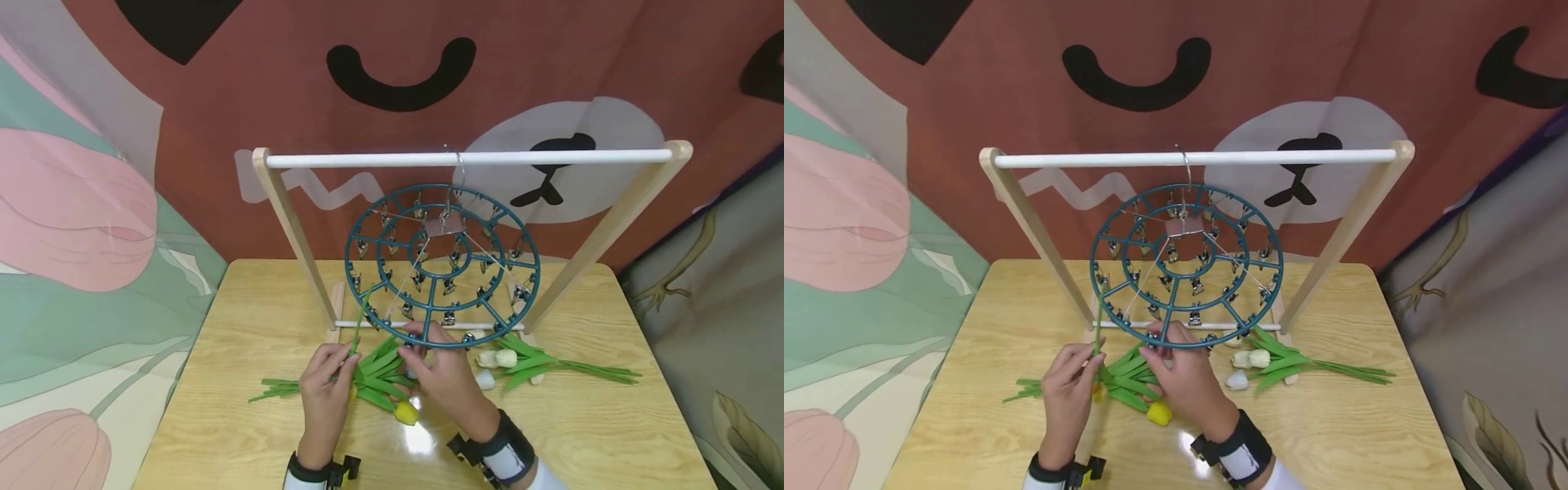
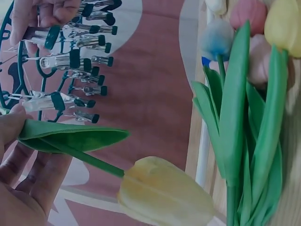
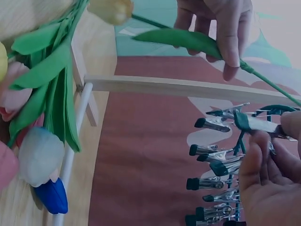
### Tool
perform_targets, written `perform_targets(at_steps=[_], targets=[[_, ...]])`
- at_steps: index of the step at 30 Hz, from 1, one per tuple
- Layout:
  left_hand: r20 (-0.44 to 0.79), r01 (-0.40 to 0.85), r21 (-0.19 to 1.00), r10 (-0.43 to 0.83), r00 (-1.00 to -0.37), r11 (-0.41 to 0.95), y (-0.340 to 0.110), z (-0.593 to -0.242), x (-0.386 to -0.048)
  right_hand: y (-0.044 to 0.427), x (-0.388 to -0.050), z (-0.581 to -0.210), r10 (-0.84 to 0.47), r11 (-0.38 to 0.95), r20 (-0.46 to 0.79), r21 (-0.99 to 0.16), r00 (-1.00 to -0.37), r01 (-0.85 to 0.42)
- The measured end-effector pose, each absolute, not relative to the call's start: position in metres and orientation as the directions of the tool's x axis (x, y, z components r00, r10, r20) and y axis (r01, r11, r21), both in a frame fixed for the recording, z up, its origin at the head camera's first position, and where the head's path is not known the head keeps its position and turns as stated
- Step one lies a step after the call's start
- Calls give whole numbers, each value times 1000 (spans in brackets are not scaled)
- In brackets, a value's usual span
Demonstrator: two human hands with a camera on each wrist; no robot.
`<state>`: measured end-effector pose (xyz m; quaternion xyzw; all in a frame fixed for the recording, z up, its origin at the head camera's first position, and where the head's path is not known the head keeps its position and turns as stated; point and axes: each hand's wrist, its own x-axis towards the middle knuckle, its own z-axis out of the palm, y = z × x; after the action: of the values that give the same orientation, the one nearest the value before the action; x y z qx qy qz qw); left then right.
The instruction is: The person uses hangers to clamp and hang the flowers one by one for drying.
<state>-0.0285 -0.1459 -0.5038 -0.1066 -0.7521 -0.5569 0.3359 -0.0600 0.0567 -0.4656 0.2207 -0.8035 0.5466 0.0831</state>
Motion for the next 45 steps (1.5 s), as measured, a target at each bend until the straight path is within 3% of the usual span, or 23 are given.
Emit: perform_targets(at_steps=[12,21,31,45], targets=[[628,515,745,-184,-756,424,-144,-503,-30,60,-65,-468,-213,90,258,-955,-942,-282],[624,542,757,-158,-766,365,-135,-505,-31,60,-70,-467,-233,-143,217,-972,-948,-187],[595,547,796,-168,-786,257,-123,-510,-31,58,-70,-465,-214,-62,342,-940,-915,-336],[580,544,810,-163,-798,219,-115,-511,-32,56,-76,-462,-207,3,463,-880,-862,-474]])
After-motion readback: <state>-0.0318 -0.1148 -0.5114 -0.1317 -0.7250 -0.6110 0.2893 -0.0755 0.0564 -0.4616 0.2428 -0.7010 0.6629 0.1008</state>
